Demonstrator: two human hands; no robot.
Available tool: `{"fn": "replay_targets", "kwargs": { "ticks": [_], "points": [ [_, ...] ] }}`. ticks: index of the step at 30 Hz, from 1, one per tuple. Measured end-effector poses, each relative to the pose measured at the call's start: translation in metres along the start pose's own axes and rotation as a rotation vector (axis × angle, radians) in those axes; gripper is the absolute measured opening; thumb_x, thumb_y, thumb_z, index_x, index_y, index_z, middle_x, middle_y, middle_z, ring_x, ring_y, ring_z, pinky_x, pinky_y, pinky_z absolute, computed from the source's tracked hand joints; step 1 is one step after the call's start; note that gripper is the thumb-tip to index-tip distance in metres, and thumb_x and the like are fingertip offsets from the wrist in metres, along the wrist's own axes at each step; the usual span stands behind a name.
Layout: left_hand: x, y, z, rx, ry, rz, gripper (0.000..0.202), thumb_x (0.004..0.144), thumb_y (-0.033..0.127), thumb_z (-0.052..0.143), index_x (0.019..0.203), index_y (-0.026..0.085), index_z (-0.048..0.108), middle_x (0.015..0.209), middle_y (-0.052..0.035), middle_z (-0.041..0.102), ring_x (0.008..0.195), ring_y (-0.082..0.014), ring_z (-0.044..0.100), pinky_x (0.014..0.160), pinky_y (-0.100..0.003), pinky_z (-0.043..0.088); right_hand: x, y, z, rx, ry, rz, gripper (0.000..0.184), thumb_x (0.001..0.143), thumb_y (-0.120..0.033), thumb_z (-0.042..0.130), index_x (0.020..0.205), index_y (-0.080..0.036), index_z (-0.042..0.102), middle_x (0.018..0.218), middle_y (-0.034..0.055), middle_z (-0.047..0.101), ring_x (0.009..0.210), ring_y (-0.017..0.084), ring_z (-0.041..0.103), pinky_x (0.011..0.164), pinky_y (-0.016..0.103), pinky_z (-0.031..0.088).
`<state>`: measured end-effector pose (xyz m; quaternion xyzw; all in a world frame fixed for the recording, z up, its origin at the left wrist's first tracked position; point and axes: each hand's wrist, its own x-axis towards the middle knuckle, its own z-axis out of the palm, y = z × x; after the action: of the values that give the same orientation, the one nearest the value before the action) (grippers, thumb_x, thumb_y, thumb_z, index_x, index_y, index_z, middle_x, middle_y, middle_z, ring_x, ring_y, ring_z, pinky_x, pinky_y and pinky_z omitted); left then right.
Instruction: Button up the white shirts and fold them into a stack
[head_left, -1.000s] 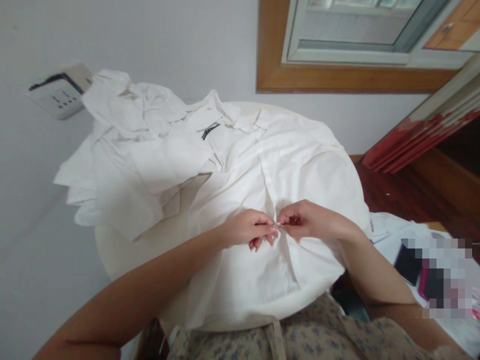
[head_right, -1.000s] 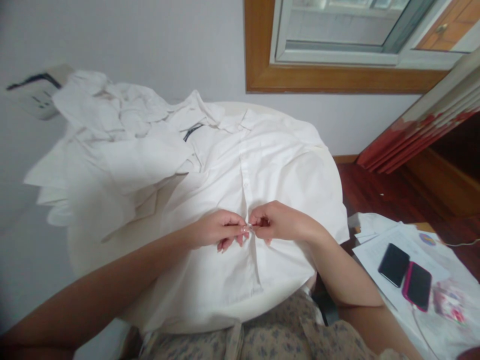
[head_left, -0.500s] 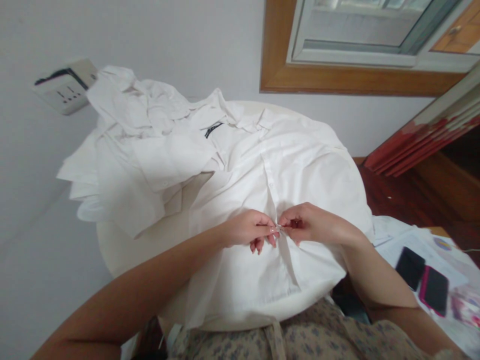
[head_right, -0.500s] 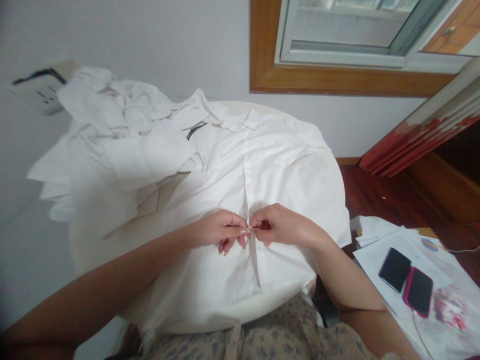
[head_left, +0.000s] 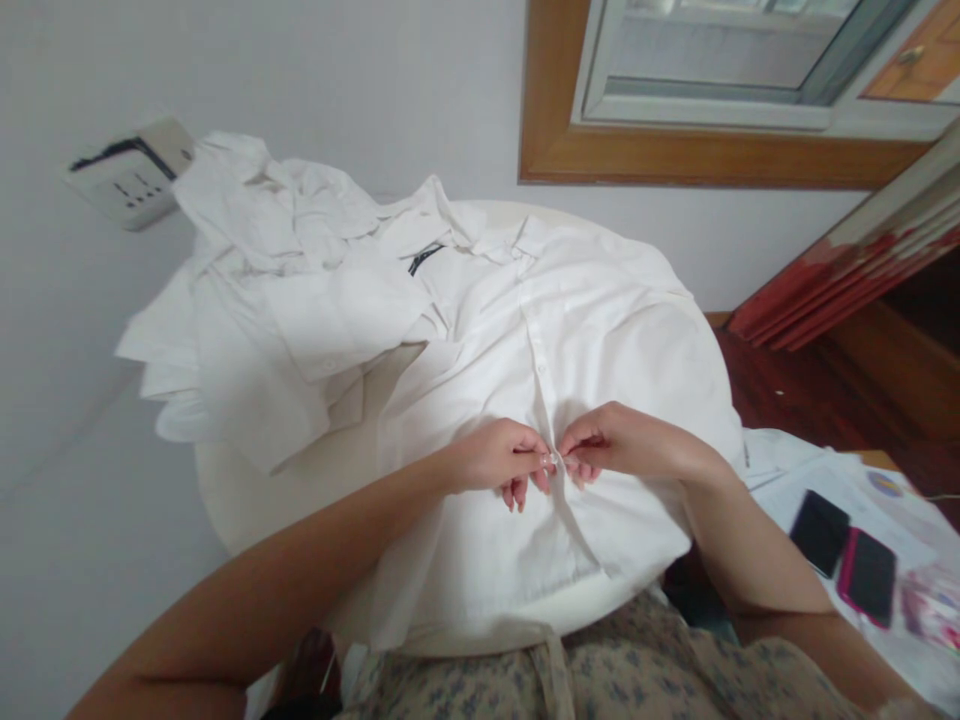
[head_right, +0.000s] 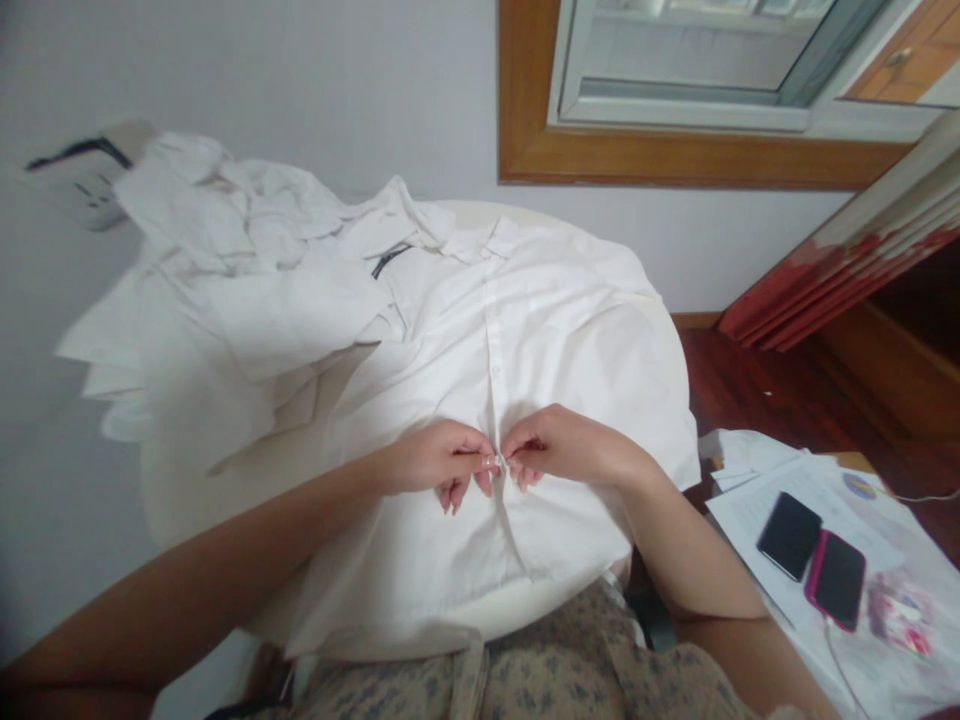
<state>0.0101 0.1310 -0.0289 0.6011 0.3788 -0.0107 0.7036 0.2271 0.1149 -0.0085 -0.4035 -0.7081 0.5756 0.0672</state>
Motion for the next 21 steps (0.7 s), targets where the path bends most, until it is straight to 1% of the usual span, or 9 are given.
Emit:
{"fn": "replay_targets", "kwargs": {
  "ticks": [2, 5, 9, 14, 17, 21],
  "points": [
    [0.000, -0.001, 0.000, 0.007, 0.002, 0.006, 0.035, 0.087, 0.048, 0.059, 0.077, 0.014, 0.061, 0.048, 0.0049, 0.058, 0.040, -0.0071, 0.055, 0.043, -0.017, 0.044, 0.002, 0.001, 0.001, 0.038, 0.016, 0.043, 0.023, 0.086, -0.027, 0.055, 0.092, -0.016, 0.074, 0.076, 0.0030, 0.071, 0.070, 0.014, 0.067, 0.069, 0.026, 0.054],
    [0.001, -0.003, 0.001, 0.028, 0.001, 0.012, 0.034, 0.088, 0.046, 0.057, 0.076, 0.014, 0.061, 0.050, 0.0039, 0.060, 0.041, -0.0072, 0.056, 0.043, -0.017, 0.045, 0.004, 0.002, 0.002, 0.057, 0.036, 0.067, 0.021, 0.084, -0.029, 0.058, 0.088, -0.016, 0.074, 0.075, 0.0033, 0.071, 0.069, 0.014, 0.067, 0.068, 0.027, 0.055],
    [0.002, -0.006, 0.001, 0.033, 0.009, 0.021, 0.031, 0.089, 0.042, 0.055, 0.076, 0.014, 0.060, 0.054, 0.0023, 0.063, 0.042, -0.0078, 0.057, 0.044, -0.018, 0.046, 0.007, 0.005, 0.003, 0.049, 0.052, 0.054, 0.018, 0.083, -0.028, 0.059, 0.084, -0.016, 0.072, 0.071, 0.0025, 0.069, 0.064, 0.014, 0.066, 0.063, 0.025, 0.054],
    [0.002, -0.004, 0.002, 0.032, 0.017, 0.015, 0.035, 0.092, 0.041, 0.049, 0.072, 0.014, 0.059, 0.046, 0.0028, 0.058, 0.040, -0.0085, 0.055, 0.043, -0.019, 0.044, 0.010, 0.005, 0.006, -0.031, 0.070, 0.035, 0.017, 0.083, -0.022, 0.054, 0.085, -0.015, 0.069, 0.068, 0.0019, 0.066, 0.059, 0.013, 0.064, 0.056, 0.023, 0.049],
    [0.001, -0.001, 0.003, -0.023, 0.046, -0.012, 0.038, 0.093, 0.043, 0.046, 0.071, 0.015, 0.056, 0.049, 0.0021, 0.060, 0.039, -0.0087, 0.054, 0.041, -0.020, 0.044, 0.010, 0.001, 0.008, -0.086, 0.084, 0.017, 0.017, 0.082, -0.020, 0.053, 0.085, -0.015, 0.069, 0.065, 0.0008, 0.064, 0.057, 0.013, 0.062, 0.054, 0.022, 0.047],
    [0.002, 0.000, 0.006, -0.031, 0.077, -0.019, 0.045, 0.091, 0.054, 0.047, 0.071, 0.015, 0.055, 0.048, 0.0022, 0.060, 0.038, -0.0092, 0.054, 0.039, -0.020, 0.043, 0.009, -0.004, 0.009, -0.138, 0.113, -0.009, 0.017, 0.082, -0.018, 0.052, 0.080, -0.015, 0.069, 0.061, 0.0000, 0.062, 0.055, 0.012, 0.061, 0.054, 0.022, 0.046]
  ]
}}
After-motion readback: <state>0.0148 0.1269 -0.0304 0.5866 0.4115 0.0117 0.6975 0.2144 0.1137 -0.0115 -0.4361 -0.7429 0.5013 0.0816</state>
